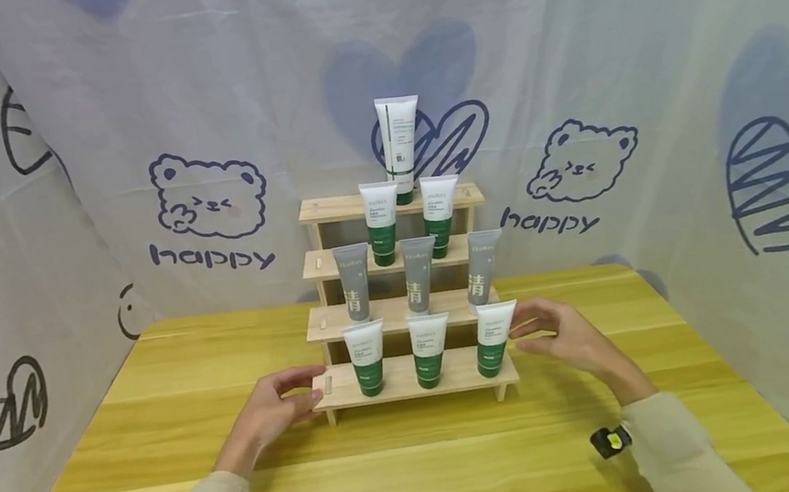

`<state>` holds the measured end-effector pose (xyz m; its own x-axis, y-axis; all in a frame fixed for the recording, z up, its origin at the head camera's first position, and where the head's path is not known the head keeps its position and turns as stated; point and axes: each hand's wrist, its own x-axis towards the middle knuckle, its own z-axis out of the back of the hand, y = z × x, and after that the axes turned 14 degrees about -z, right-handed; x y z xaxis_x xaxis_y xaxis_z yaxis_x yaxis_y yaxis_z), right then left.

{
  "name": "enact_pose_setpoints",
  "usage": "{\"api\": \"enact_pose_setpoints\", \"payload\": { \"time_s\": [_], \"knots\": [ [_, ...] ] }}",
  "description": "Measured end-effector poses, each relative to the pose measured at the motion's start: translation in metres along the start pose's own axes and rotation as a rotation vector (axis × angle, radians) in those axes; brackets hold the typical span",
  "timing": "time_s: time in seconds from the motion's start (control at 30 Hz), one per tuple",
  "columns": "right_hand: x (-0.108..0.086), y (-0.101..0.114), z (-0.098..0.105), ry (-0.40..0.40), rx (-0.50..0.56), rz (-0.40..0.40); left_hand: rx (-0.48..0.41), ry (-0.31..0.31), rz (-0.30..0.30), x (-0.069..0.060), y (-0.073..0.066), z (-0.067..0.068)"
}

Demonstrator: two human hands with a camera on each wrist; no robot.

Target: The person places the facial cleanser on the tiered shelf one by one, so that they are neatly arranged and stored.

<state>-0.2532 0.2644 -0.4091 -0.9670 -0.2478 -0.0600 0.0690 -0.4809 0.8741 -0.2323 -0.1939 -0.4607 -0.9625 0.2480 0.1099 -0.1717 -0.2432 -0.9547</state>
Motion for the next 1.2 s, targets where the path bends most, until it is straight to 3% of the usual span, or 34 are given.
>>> {"api": "enact_pose_setpoints", "payload": {
  "time_s": [0.63,1.03,1.2],
  "knots": [
    [-0.0027,-0.0029,-0.0001,-0.078,-0.038,-0.039,0.002,0.011,-0.005,0.0008,0.0025,-0.0014],
    [-0.0017,-0.0073,0.0027,-0.090,0.041,0.000,-0.016,0.007,-0.002,0.0013,0.0025,-0.0012],
    [0.0018,-0.0022,0.0057,-0.109,-0.001,-0.040,-0.038,0.018,-0.016,0.0000,0.0015,-0.0003]
  ]
}}
